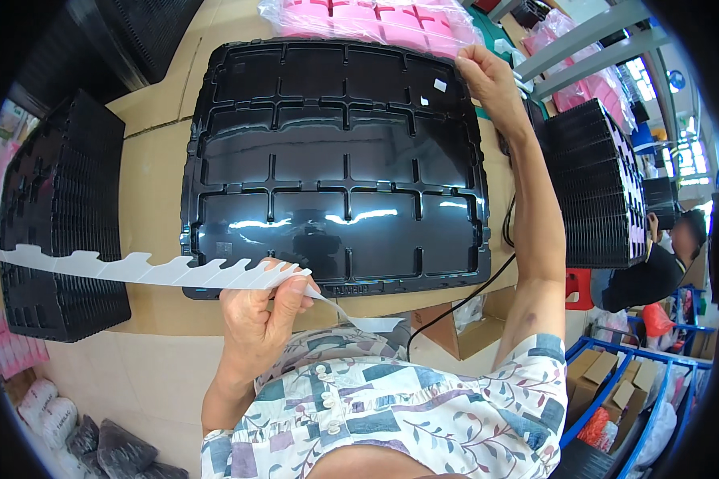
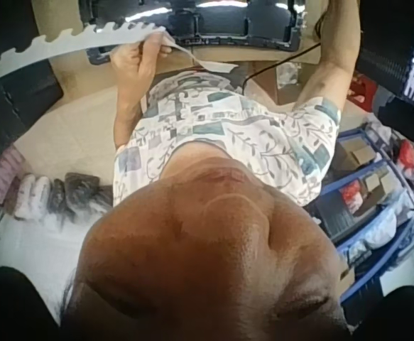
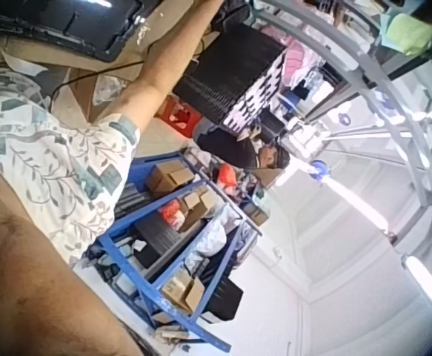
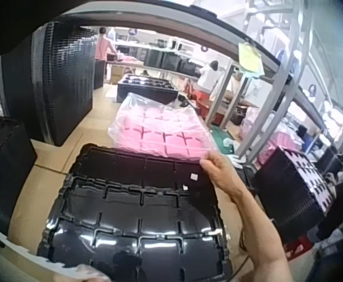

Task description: The person applies small white adhesive pads to the corners of a black plastic tray, then places a pink foam insert into the tray and presses it down. The person repeats this process with a second tray, applying adhesive pads and inserting another pink foam insert.

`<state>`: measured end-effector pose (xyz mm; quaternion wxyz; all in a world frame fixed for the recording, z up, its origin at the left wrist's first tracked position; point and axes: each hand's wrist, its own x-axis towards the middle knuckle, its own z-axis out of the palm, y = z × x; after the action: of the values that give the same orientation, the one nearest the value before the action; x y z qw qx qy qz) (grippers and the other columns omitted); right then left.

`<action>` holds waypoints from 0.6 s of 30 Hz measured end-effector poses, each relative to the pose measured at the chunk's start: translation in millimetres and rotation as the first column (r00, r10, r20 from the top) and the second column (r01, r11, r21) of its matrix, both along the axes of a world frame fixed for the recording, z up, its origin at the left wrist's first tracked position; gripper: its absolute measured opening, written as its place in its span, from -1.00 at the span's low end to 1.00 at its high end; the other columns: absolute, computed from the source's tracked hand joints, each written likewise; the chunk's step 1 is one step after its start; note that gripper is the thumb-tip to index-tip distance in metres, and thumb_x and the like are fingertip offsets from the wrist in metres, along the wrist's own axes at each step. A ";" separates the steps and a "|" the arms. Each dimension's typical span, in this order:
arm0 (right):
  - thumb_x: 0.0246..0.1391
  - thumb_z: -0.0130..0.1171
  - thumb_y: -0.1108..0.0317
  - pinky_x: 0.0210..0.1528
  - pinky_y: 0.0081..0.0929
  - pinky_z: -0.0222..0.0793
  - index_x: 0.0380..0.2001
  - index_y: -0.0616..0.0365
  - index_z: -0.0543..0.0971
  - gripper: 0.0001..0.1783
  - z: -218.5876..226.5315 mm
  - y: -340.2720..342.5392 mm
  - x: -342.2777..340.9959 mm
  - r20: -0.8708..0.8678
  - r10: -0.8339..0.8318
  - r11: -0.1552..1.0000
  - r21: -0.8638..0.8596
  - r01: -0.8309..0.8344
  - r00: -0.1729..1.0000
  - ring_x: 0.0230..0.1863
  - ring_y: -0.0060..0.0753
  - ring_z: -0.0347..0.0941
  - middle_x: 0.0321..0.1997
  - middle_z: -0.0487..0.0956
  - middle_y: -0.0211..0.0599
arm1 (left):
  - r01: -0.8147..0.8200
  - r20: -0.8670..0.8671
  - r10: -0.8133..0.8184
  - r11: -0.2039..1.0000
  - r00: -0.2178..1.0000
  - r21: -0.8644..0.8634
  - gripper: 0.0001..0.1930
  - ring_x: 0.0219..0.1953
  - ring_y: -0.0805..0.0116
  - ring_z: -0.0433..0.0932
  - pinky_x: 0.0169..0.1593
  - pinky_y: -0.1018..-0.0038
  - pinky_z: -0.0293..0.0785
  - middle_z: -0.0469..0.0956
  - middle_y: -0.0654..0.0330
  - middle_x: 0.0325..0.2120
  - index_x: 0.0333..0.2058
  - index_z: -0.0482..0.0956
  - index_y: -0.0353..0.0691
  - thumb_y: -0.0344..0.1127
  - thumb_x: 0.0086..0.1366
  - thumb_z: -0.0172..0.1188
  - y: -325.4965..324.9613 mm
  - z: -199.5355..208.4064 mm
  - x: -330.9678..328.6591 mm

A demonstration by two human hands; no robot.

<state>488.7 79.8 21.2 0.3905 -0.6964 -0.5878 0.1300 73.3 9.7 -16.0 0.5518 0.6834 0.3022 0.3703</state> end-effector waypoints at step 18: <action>0.13 0.08 0.24 -0.22 -0.16 0.44 -0.35 0.21 0.58 -0.76 -3.3 9.9 -16.2 0.620 0.211 0.965 -0.256 -0.060 0.756 -0.31 0.02 0.58 -0.42 0.62 0.00 | -0.008 -0.001 0.008 1.000 1.000 -0.028 -0.81 -0.52 0.49 0.57 -0.46 0.62 0.52 0.58 0.12 -0.46 -0.31 0.59 -0.42 -0.42 0.42 0.06 -0.2 0.6 -1.2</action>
<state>472.6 89.7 17.9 0.0756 -0.6929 -0.7167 -0.0235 72.0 9.5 -15.4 0.5598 0.6746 0.3102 0.3679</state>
